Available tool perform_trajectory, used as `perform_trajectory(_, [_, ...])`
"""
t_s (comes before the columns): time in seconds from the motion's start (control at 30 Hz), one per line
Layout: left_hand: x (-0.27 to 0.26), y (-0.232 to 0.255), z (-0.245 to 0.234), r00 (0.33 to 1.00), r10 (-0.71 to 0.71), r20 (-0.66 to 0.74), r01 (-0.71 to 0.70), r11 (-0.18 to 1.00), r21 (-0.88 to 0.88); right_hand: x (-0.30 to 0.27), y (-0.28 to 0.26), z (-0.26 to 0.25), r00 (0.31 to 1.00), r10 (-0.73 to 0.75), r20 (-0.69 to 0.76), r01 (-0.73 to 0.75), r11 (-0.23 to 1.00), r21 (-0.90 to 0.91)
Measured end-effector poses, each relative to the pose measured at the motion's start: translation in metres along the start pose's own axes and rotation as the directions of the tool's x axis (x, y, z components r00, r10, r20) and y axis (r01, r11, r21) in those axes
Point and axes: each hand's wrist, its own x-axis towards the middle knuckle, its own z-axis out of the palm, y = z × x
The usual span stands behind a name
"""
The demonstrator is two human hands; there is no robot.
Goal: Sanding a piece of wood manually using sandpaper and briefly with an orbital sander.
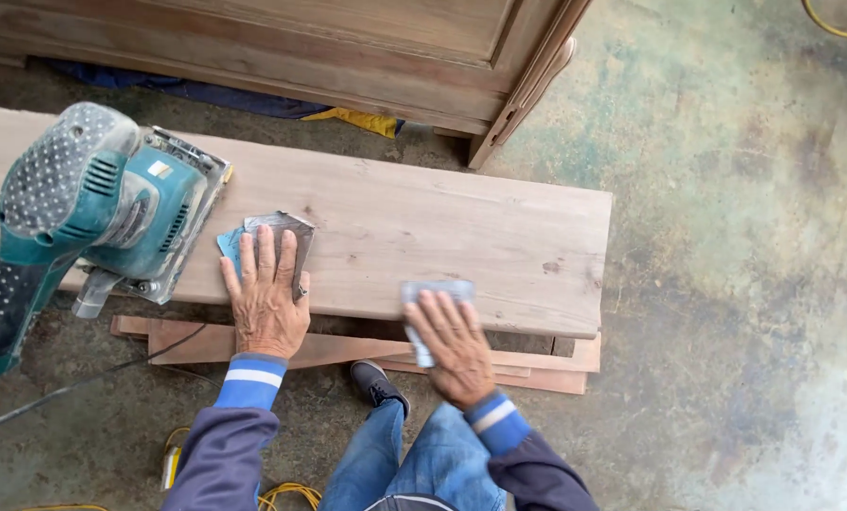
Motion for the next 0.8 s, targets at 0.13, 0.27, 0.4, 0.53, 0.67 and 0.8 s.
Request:
perform_trajectory(0.13, [-0.001,0.002,0.000,1.000,0.001,-0.023,0.000,1.000,0.013,-0.039,0.065,-0.046,0.944,0.327,-0.035,-0.328,0.944,-0.031])
perform_trajectory(0.27, [-0.002,0.001,0.002,0.998,-0.029,-0.051,0.029,1.000,0.008,0.015,0.044,-0.025,0.861,0.438,-0.258,-0.456,0.890,-0.011])
perform_trajectory(0.4, [0.000,0.002,0.006,0.994,-0.053,-0.092,0.052,0.998,-0.019,0.124,-0.054,-0.020,0.966,0.151,0.210,-0.166,0.984,0.058])
perform_trajectory(0.53, [-0.001,0.007,0.003,0.993,-0.091,-0.080,0.091,0.996,-0.004,0.119,0.012,-0.016,0.995,-0.076,0.062,0.064,0.984,0.167])
perform_trajectory(0.67, [0.000,0.008,0.001,0.989,-0.113,-0.090,0.113,0.994,-0.010,0.063,0.130,-0.069,0.912,0.376,-0.163,-0.378,0.926,0.017])
perform_trajectory(0.8, [0.006,0.013,-0.016,0.990,-0.132,-0.040,0.130,0.989,-0.064,0.092,0.136,-0.050,0.843,0.465,-0.271,-0.499,0.864,-0.069])
